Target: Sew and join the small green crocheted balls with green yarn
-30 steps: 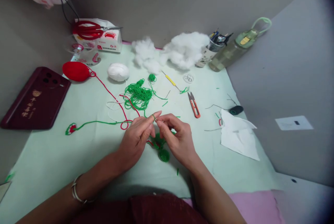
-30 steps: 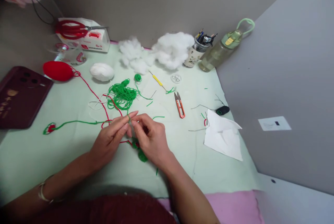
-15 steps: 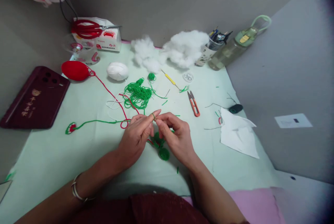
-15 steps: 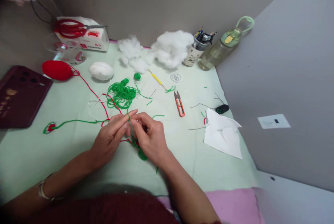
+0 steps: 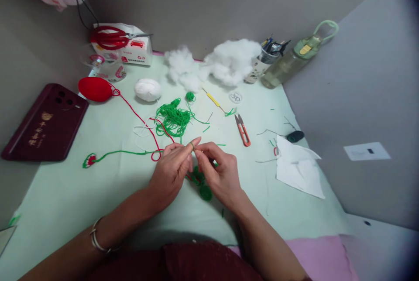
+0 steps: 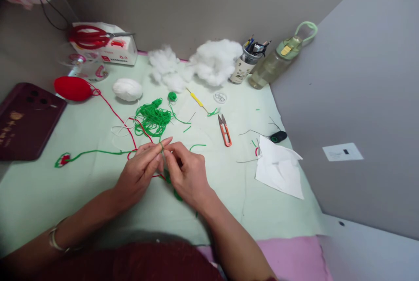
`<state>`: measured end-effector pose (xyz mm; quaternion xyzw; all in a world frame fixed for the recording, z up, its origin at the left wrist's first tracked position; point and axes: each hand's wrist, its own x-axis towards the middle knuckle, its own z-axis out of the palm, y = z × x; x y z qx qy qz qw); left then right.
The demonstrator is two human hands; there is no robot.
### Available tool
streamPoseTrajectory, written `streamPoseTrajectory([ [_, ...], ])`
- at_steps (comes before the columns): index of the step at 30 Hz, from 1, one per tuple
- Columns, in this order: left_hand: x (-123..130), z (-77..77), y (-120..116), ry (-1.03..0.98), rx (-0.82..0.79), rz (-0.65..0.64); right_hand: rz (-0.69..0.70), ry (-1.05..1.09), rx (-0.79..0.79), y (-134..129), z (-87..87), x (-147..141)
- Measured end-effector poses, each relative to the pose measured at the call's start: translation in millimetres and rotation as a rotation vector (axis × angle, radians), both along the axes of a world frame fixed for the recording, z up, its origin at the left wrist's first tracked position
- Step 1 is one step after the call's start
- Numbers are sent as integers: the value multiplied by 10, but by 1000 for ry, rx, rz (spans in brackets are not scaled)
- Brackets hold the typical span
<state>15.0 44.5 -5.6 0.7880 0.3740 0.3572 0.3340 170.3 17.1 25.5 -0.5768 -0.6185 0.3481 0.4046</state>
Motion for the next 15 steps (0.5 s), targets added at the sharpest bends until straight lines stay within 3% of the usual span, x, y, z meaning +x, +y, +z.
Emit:
streamPoseTrajectory([
  [5,-1,-11,-5,60,66,14,17,131,-133,11,54,1],
  [15,-10,-51,-19,166,192,6,6,286,-227,75,42,20],
])
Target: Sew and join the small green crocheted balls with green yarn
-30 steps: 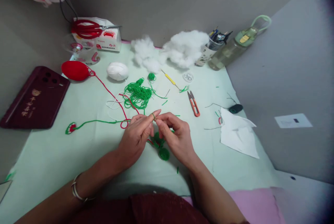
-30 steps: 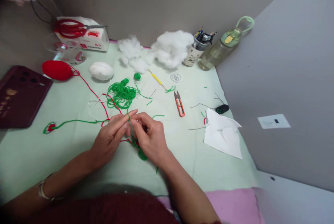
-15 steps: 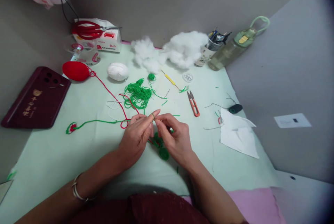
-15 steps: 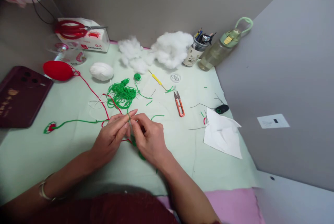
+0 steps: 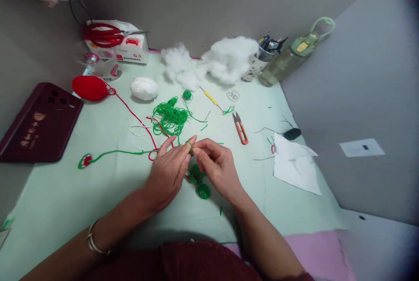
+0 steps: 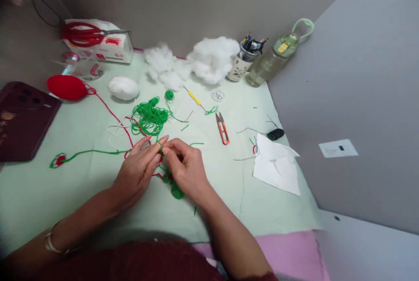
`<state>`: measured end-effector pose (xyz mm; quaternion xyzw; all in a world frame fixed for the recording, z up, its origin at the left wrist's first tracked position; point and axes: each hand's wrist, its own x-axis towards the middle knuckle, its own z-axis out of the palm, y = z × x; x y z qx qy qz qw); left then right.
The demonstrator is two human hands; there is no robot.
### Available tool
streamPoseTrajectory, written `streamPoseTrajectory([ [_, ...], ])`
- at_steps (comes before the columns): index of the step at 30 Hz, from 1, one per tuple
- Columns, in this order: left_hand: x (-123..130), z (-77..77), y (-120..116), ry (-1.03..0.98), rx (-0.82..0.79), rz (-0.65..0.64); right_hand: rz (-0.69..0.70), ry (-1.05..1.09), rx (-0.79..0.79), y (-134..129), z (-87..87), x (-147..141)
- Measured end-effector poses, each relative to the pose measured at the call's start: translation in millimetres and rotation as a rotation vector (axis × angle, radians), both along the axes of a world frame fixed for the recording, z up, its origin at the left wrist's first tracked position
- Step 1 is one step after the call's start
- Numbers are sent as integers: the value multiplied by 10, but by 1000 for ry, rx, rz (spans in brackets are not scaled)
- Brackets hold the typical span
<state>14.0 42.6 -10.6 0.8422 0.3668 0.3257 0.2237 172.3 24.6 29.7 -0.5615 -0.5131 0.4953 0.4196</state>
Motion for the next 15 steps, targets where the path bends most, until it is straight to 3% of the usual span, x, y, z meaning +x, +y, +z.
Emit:
streamPoseTrajectory([
  [15,-4,-33,12,94,74,51,11,209,-162,76,-74,45],
])
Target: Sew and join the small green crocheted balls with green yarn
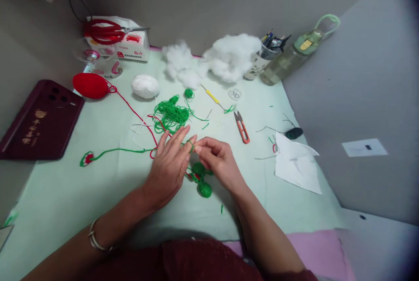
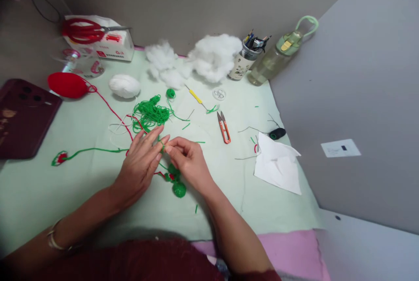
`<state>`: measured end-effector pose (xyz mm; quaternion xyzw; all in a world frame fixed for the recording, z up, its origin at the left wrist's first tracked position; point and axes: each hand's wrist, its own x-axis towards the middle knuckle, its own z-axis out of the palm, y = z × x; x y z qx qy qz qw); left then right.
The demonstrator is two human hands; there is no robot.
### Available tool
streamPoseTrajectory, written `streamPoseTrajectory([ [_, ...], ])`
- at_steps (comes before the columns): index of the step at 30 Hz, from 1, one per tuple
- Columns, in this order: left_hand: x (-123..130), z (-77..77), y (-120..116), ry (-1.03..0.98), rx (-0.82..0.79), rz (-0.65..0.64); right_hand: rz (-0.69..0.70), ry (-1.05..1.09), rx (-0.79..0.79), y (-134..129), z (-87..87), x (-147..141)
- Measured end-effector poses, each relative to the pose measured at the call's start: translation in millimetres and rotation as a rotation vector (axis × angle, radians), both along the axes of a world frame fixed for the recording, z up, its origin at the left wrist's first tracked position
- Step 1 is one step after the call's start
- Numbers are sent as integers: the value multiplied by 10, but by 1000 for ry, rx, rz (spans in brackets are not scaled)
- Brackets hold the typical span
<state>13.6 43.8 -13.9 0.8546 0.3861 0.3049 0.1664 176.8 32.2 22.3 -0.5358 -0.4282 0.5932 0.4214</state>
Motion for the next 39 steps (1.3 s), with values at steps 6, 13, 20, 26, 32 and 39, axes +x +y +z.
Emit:
streamPoseTrajectory([
  [6,-16,-43,11,23,-7,3,6,47,-48,23,-26,14],
  [13,-41,-53,20,52,-5,5,23,104,-80,28,-44,8],
  [20,-71,-53,27,68,1,-1,48,111,-112,31,-47,32],
  [26,-78,-71,29,50,-6,3,46,124,-105,40,-88,24],
  [32,-88,-48,67,13,-9,-1,52,106,-84,35,-58,30],
  [39,-131,25,87,-335,-276,85,-57,-81,64,-6,-10,-30],
])
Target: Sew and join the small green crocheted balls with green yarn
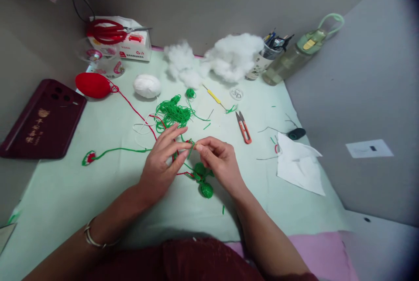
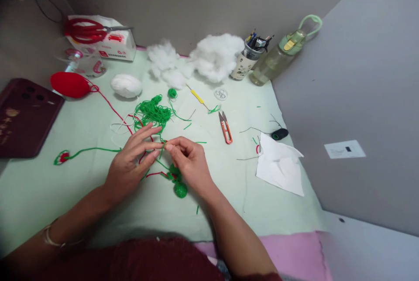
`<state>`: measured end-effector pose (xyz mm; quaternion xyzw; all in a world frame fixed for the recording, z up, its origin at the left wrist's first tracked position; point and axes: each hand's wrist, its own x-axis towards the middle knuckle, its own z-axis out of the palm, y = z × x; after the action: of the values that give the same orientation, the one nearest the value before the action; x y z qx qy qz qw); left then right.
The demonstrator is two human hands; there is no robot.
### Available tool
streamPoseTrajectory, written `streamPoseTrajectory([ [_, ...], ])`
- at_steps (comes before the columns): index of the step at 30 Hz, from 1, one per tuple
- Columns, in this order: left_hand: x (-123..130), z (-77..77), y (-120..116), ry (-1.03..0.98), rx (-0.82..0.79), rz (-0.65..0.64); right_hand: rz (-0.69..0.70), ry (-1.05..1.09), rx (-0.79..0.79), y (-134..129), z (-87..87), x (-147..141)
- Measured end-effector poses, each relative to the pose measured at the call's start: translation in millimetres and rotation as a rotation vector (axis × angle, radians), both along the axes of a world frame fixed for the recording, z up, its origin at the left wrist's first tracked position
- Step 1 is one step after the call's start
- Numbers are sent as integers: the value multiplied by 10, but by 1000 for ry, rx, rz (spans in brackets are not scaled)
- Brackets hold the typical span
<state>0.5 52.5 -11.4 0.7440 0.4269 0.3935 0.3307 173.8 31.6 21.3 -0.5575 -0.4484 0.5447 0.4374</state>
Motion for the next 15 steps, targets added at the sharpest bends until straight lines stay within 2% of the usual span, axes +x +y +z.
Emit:
streamPoseTrajectory([
  [4,8,65,4,-307,-432,82,24,-104,82,-51,-53,-62],
  [7,30,113,7,-469,-651,87,39,-227,170,-73,-88,-84],
  [10,46,130,2,-554,-723,85,53,-328,237,-88,-106,-91],
  [15,57,136,-9,-581,-741,102,63,-543,401,-114,-142,-89],
])
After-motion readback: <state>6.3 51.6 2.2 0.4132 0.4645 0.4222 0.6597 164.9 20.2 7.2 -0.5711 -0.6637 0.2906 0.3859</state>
